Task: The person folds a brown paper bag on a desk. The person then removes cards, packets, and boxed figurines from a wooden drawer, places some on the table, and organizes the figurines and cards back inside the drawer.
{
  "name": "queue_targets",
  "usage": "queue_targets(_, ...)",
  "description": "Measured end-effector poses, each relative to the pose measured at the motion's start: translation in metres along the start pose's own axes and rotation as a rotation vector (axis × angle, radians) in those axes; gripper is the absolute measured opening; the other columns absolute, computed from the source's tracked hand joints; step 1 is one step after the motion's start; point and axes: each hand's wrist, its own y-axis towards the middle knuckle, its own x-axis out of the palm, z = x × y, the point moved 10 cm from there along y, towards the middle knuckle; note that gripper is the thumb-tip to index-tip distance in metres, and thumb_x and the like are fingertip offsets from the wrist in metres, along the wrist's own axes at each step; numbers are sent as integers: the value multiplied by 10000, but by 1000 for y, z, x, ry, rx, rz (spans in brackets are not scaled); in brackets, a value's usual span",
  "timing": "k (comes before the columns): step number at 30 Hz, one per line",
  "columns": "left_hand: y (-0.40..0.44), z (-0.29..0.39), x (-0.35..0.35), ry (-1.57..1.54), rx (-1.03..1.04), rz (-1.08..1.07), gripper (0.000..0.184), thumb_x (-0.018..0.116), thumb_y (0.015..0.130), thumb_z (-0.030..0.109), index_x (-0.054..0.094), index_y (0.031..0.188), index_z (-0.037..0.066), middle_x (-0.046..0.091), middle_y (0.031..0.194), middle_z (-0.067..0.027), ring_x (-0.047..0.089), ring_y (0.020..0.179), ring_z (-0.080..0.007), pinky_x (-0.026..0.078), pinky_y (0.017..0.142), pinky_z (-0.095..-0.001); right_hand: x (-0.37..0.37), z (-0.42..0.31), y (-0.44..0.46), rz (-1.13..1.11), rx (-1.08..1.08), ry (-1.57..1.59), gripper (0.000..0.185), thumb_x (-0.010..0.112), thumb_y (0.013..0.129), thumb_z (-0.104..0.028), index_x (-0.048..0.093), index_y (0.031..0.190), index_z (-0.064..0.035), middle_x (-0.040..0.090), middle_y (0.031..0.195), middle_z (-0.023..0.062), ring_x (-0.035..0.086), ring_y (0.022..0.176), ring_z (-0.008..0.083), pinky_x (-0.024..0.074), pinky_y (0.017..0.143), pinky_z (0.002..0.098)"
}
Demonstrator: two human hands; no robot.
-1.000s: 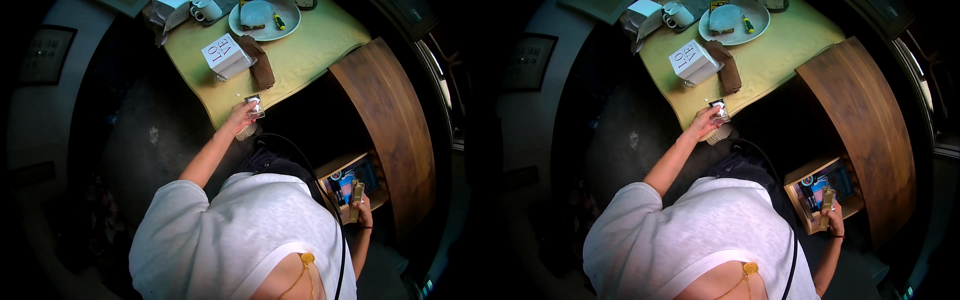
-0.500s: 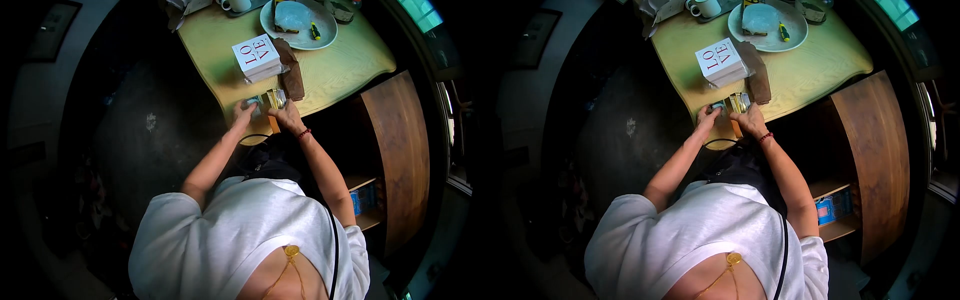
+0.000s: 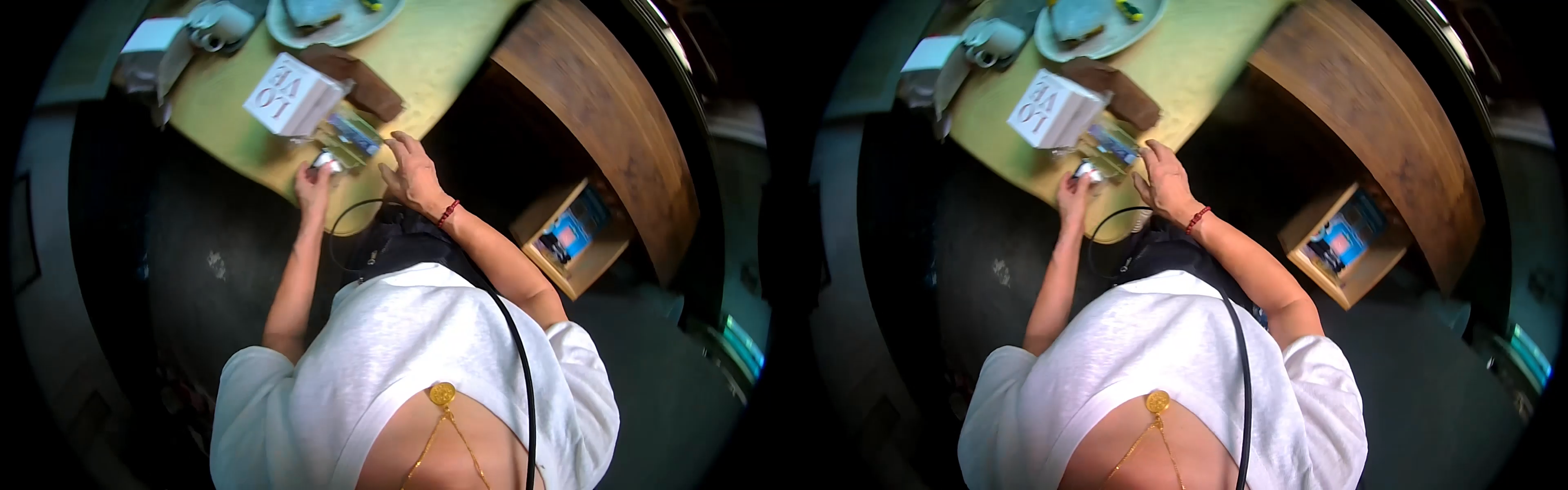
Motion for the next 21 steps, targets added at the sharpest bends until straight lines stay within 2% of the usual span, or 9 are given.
queue_targets(1,10,-6,-9,163,125,65,643,675,780,276,391,1239,-72,511,1115,-185,514,968,-247,418,856,-344,-32,3,-18,48,21,30,370,628,729,-101,510,1063,4,511,1106,195,520,1007,352,461,842,385)
queue_targets(3,-22,58,-5,438,342,140,521,645,794,236,440,1188,-37,475,1100,-195,482,956,-277,395,840,-386,-94,30,-63,198,117,36,294,607,724,-70,521,994,7,530,1029,171,534,936,339,467,789,377)
queue_targets(4,-44,95,8,457,599,167,447,630,801,199,461,1155,-16,475,1067,-166,477,921,-262,406,789,-363,-125,46,-89,272,167,29,257,600,724,-56,534,966,2,546,993,159,549,908,330,472,772,368)
queue_targets(7,-88,145,73,336,674,-27,331,608,807,135,512,1098,10,485,1074,-125,499,895,-226,422,720,-301,-208,121,-193,464,438,-88,149,571,731,-38,564,876,-4,569,855,141,583,783,285,472,694,329)
queue_targets(8,-101,156,104,317,709,-138,290,602,808,118,530,1071,17,491,1071,-109,508,883,-211,425,691,-281,-221,161,-235,421,680,-44,139,562,741,-64,578,862,2,579,830,138,590,762,280,475,689,332)
queue_targets(11,-160,170,209,186,667,-548,167,583,804,66,577,967,28,544,960,-66,533,753,-144,425,610,-236,-245,248,-335,238,831,-181,295,553,726,-167,611,962,0,612,951,167,592,880,308,460,801,364)
queue_targets(13,-216,166,277,265,645,-847,146,565,827,81,582,955,10,544,867,-38,520,754,-107,407,649,-210,-244,283,-370,131,840,-159,339,565,704,-180,600,982,12,596,992,194,563,956,333,441,848,373)
queue_targets(18,-355,114,392,515,855,-1431,219,536,807,123,579,968,-20,571,919,-168,560,862,-330,451,773,-374,-258,295,-379,17,817,-90,384,585,686,-206,591,995,23,569,1045,212,539,999,340,430,870,374)
queue_targets(21,-399,47,434,809,998,-1600,200,528,779,94,594,919,-32,591,921,-195,563,914,-343,444,818,-397,-234,291,-387,-383,934,12,450,614,707,-255,574,1053,30,559,1074,209,531,1015,338,418,896,365)
